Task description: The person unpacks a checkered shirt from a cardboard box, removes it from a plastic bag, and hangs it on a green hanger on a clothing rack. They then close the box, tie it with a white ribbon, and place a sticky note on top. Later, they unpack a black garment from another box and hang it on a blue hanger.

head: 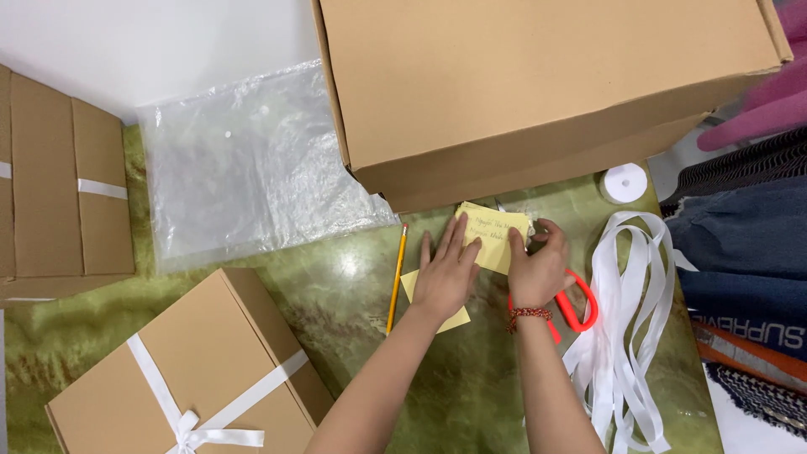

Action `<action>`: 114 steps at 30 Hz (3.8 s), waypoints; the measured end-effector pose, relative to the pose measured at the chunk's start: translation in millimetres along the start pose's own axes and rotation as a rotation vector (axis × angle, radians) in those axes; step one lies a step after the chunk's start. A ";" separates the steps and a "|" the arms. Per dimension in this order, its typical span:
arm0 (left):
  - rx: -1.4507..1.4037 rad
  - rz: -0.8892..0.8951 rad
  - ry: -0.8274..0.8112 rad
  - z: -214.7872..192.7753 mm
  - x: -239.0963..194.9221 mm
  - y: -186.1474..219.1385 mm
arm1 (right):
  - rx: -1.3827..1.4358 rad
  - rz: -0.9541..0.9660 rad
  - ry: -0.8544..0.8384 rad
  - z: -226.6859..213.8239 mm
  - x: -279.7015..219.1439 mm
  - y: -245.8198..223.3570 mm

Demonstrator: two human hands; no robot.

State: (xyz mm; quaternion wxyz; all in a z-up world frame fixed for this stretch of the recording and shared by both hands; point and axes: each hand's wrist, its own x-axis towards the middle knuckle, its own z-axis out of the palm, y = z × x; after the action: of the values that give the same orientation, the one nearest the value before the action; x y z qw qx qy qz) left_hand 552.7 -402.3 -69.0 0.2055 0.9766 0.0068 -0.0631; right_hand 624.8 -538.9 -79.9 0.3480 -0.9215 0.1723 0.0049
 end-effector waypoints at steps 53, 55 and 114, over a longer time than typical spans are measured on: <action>-0.679 -0.968 0.769 -84.8 -544.5 -194.3 | -0.063 -0.962 -0.675 52.3 -433.5 -85.0; -0.693 -0.967 0.832 -73.5 -555.0 -210.9 | -0.048 -0.953 -0.658 58.4 -425.2 -80.0; -0.893 -0.299 0.749 -286.2 -332.0 -217.3 | -0.361 -0.943 -0.903 57.6 -458.5 -69.5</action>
State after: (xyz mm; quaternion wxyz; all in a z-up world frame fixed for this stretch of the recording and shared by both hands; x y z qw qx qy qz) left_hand 249.3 -84.1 145.5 0.5683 0.7401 0.2420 0.2659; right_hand 222.2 -309.3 -19.9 0.1913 -0.8493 -0.4142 0.2655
